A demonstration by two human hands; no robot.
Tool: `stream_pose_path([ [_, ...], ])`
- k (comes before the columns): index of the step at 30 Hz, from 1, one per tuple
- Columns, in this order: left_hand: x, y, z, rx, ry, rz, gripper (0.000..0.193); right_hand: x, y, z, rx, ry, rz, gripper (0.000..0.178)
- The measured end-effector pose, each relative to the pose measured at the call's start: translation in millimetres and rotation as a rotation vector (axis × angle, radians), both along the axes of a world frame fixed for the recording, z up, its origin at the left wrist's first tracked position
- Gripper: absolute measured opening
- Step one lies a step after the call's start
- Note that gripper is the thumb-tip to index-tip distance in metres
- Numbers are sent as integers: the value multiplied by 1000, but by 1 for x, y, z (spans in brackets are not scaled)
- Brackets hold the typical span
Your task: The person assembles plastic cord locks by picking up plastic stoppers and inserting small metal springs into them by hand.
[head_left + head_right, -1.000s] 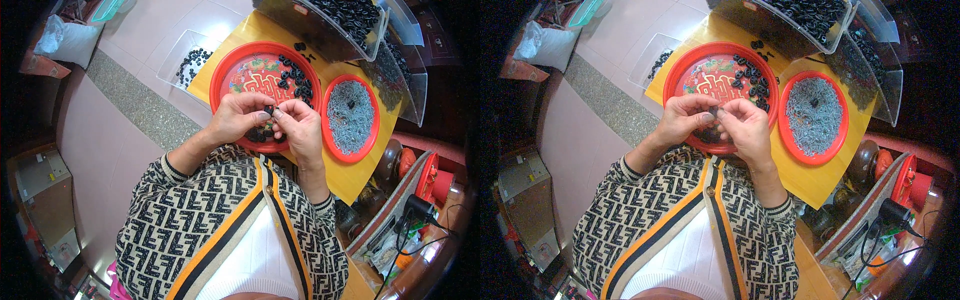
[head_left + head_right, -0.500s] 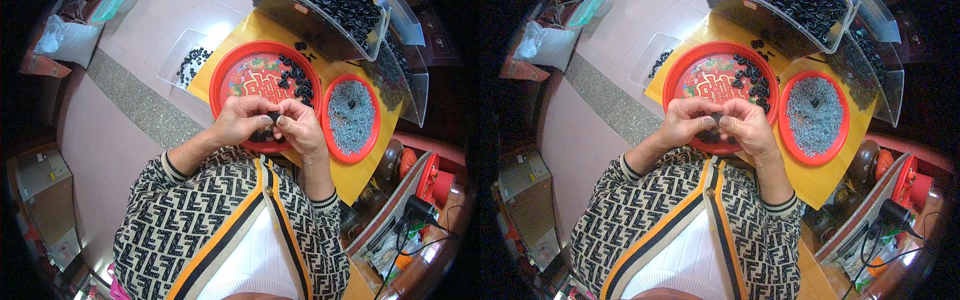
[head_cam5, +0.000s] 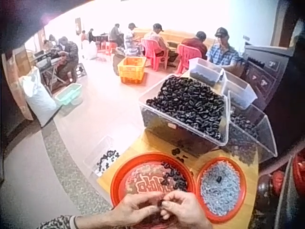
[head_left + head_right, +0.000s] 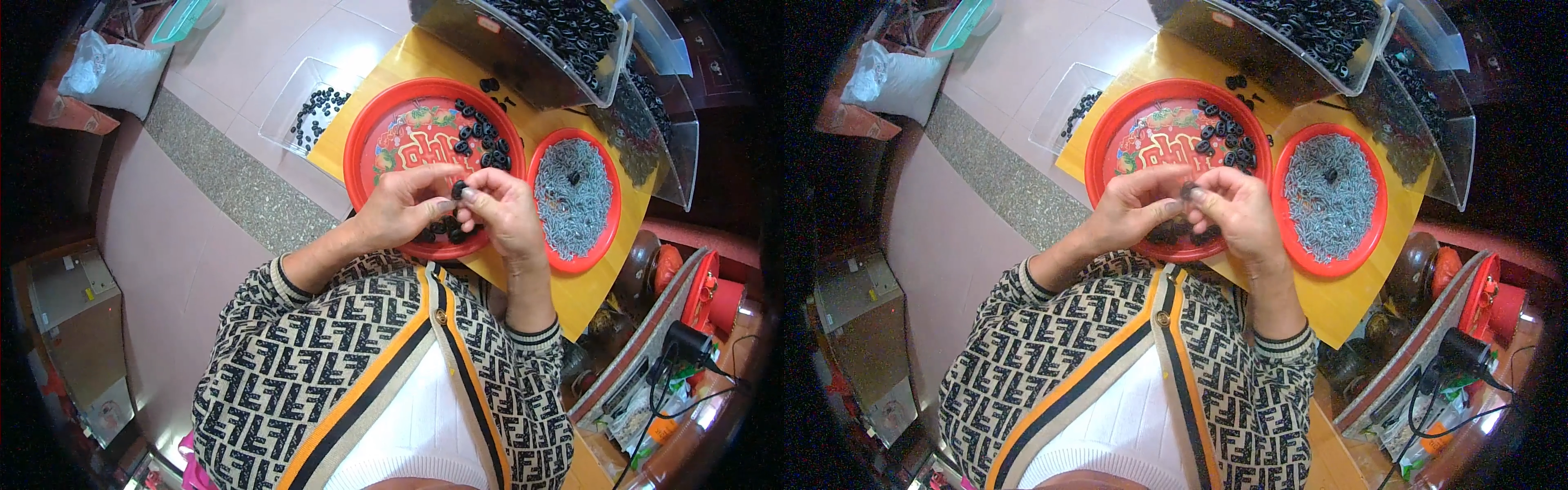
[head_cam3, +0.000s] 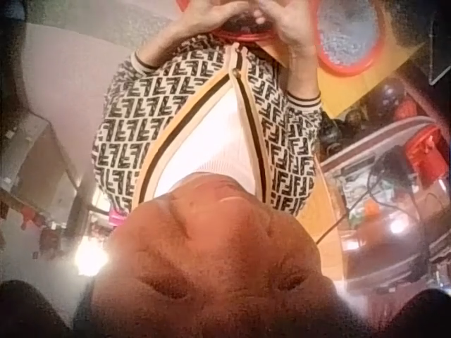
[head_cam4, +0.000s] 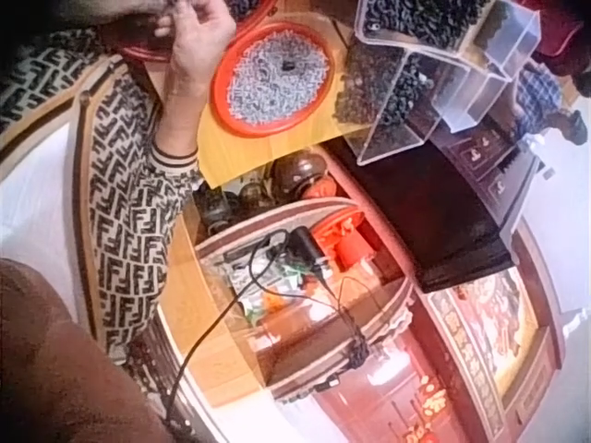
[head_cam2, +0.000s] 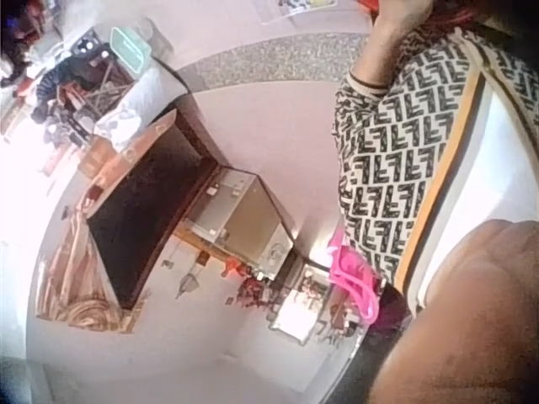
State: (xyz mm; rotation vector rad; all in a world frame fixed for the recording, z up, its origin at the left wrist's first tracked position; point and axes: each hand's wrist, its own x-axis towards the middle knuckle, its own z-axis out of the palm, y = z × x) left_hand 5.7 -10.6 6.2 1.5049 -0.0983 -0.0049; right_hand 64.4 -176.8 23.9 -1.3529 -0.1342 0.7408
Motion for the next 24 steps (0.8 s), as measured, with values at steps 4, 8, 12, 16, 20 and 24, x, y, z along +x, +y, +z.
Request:
stream_pose_path([
  [4, 11, 26, -4, 359, -118, 138, 26, 53, -53, 31, 196, -211, -288, 9],
  [8, 29, 54, -3, 765, -400, 268, 21, 117, -113, 68, 330, -215, -580, 16],
  [12, 50, 67, -4, 1186, -572, 276, 18, 89, -89, 55, 39, -356, -508, 19],
  [16, 69, 65, 1, 1465, -574, 102, 11, 49, -58, 25, -413, -491, -219, 13],
  [20, 76, 62, -4, 1534, -545, -45, 9, 27, -46, 13, -723, -937, -21, 10],
  [24, 76, 55, -2, 1579, -515, -103, 10, 20, -41, 0, -833, -1247, 129, 13],
])
